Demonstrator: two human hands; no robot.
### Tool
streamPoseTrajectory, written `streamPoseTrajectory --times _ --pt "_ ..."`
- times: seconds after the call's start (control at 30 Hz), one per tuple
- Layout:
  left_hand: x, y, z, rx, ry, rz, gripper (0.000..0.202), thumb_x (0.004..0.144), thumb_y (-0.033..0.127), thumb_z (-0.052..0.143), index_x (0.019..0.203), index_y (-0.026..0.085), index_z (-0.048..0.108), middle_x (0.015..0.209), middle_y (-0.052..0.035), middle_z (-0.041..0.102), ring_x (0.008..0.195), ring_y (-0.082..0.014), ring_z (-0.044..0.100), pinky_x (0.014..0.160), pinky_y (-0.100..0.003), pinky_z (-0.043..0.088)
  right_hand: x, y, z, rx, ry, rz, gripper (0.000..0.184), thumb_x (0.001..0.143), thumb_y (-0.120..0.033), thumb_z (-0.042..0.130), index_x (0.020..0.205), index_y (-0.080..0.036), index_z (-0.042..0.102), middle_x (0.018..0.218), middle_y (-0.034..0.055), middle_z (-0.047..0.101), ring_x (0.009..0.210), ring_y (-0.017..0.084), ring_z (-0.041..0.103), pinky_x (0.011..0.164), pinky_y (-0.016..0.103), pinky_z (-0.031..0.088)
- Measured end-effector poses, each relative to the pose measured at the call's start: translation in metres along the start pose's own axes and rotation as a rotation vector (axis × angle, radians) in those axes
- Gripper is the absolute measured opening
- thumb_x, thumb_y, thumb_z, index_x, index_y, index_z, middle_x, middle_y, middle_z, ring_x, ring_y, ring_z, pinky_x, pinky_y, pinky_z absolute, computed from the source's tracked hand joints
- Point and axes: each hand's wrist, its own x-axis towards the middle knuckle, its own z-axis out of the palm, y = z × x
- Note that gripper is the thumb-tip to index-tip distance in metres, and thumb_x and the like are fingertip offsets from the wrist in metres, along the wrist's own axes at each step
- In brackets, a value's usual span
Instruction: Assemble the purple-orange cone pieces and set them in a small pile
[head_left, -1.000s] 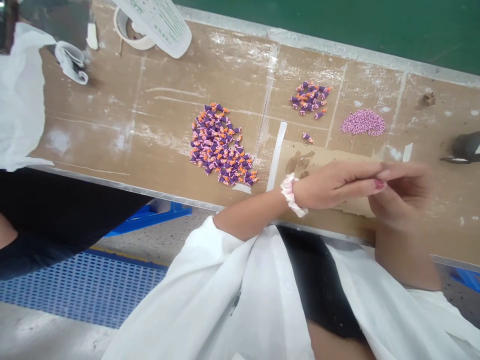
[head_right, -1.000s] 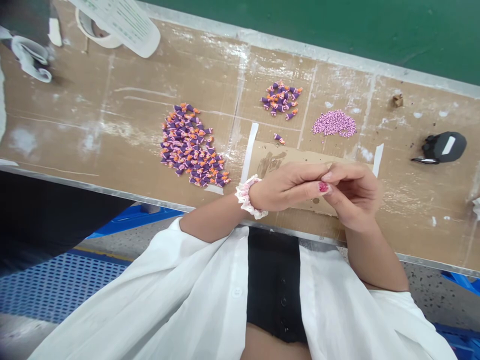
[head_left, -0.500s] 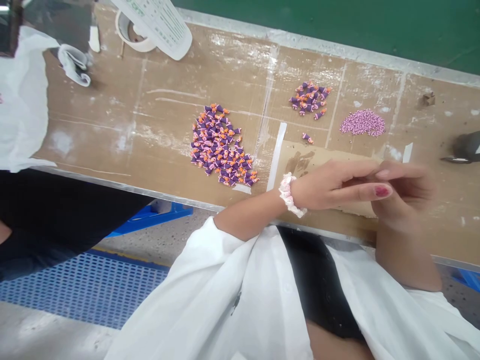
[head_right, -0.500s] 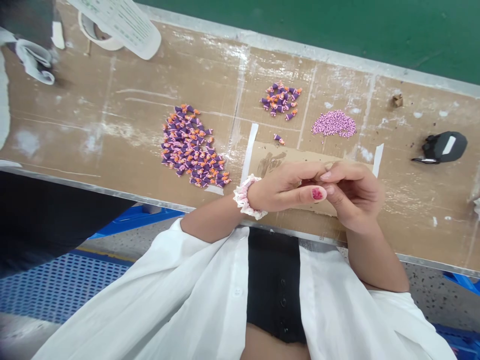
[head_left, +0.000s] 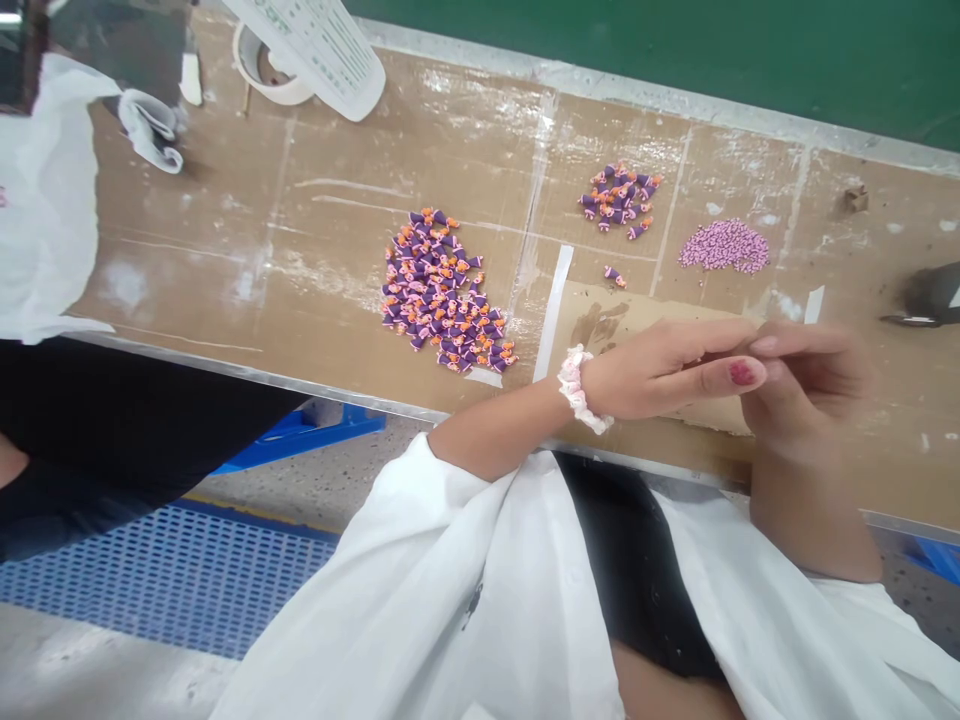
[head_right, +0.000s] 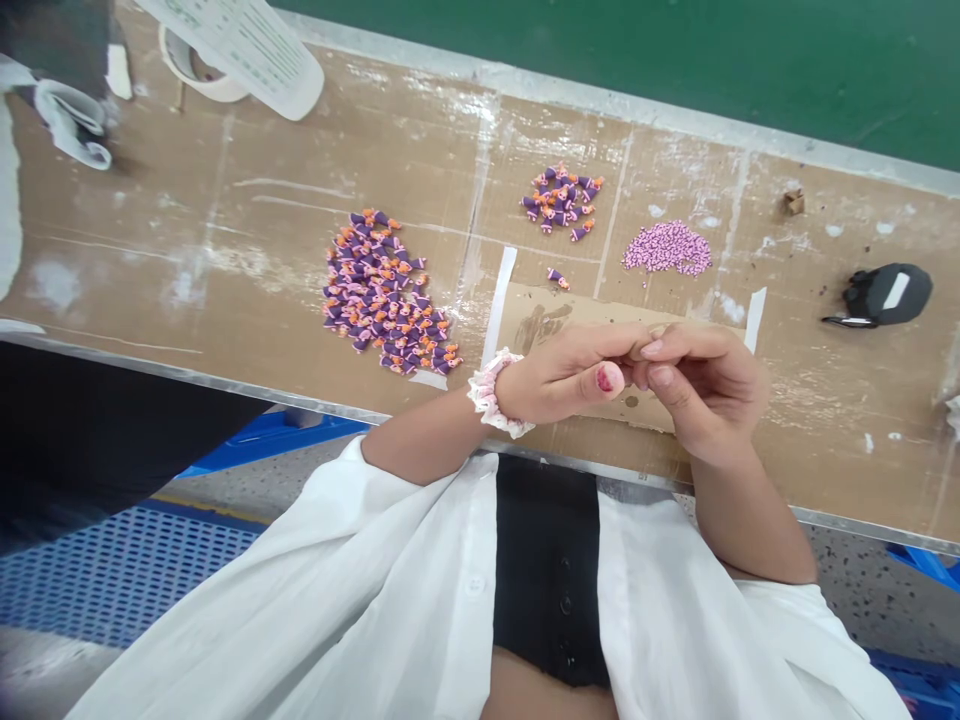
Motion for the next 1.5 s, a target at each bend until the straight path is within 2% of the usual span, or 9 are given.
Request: streamPoseTrajectory --times 0.2,0.3,0.53,0.73,1.0,1.13,1.27,1.37,1.5 --pt "0.001 0.002 0.002 0.004 0.031 -0.021 0.031 0.09 0.05 0.048 0.086 0.019 0.047 0.077 0.0 0.049 0.07 -0.01 0.046 0.067 -0.025 0.042 -0.003 -0.005 0.001 -0.076 0.052 0.048 0.02 0.081 -0.016 0.066 0.096 -0.028 0.071 0.076 -0.0022 0.068 0.062 0.012 0.063 0.057 0.029 0.055" --pt "0.002 0.0 0.005 -0.004 0.044 -0.039 0.036 0.084 0.053 0.057 0.088 0.018 0.049 0.076 0.0006 0.05 0.069 -0.0093 0.046 0.064 -0.024 0.041 -0.005 -0.003 0.001 -0.065 0.038 0.033 0.023 0.08 -0.014 0.067 0.097 -0.029 0.071 0.079 -0.0018 0.069 0.065 0.014 0.066 0.058 0.03 0.057" --pt "0.003 -0.006 0.008 0.055 0.071 -0.076 0.05 0.087 0.059 0.047 0.107 0.015 0.058 0.091 -0.004 0.059 0.086 -0.0134 0.054 0.079 -0.027 0.044 -0.005 0.001 0.001 -0.123 0.077 -0.051 0.025 0.079 -0.014 0.069 0.098 -0.029 0.071 0.08 -0.0025 0.069 0.068 0.013 0.066 0.06 0.027 0.056" --pt "0.003 -0.005 0.007 0.072 0.057 0.002 0.033 0.092 0.049 0.043 0.087 0.018 0.053 0.08 -0.0018 0.054 0.078 -0.0118 0.051 0.073 -0.026 0.043 0.0 0.0 0.003 -0.103 0.03 -0.117 0.025 0.081 -0.016 0.067 0.1 -0.03 0.071 0.077 -0.0017 0.068 0.063 0.012 0.063 0.053 0.026 0.051" --pt "0.002 -0.007 0.01 0.137 0.066 -0.003 0.038 0.089 0.055 0.045 0.075 0.02 0.044 0.071 -0.0002 0.047 0.068 -0.0115 0.044 0.067 -0.028 0.04 0.003 0.0 0.001 -0.042 -0.013 -0.144 0.027 0.079 -0.018 0.068 0.103 -0.031 0.071 0.064 -0.003 0.064 0.051 0.012 0.054 0.044 0.027 0.041" --pt "0.002 -0.003 0.009 0.074 0.049 0.089 0.036 0.094 0.045 0.041 0.069 0.02 0.036 0.068 0.0015 0.039 0.066 -0.0104 0.039 0.066 -0.027 0.038 0.001 0.0 -0.004 -0.055 -0.044 -0.172 0.03 0.077 -0.017 0.069 0.105 -0.028 0.071 0.065 -0.0018 0.064 0.052 0.012 0.054 0.046 0.028 0.041" --pt "0.002 0.001 0.005 0.101 0.048 0.181 0.033 0.096 0.036 0.04 0.068 0.02 0.036 0.066 0.0023 0.035 0.065 -0.0093 0.038 0.066 -0.025 0.036 -0.001 0.001 -0.003 -0.106 0.001 -0.184 0.029 0.077 -0.018 0.069 0.102 -0.03 0.071 0.066 -0.0019 0.065 0.05 0.011 0.05 0.044 0.027 0.036" --pt "0.004 -0.001 -0.005 0.282 0.058 0.173 0.032 0.098 0.036 0.036 0.075 0.017 0.048 0.073 -0.0008 0.05 0.071 -0.0097 0.046 0.071 -0.024 0.039 0.003 0.003 -0.002 -0.143 0.103 -0.141 0.027 0.073 -0.017 0.07 0.096 -0.031 0.073 0.069 -0.0014 0.066 0.054 0.012 0.054 0.046 0.029 0.038" --pt "0.005 -0.007 -0.03 0.76 0.328 -0.093 0.04 0.098 0.044 0.032 0.087 0.015 0.058 0.088 -0.0084 0.061 0.085 -0.0163 0.053 0.083 -0.031 0.042 0.015 0.007 -0.005 -0.13 0.427 -0.084 0.02 0.067 -0.012 0.064 0.078 -0.026 0.073 0.072 -0.0001 0.067 0.053 0.013 0.056 0.044 0.029 0.037"
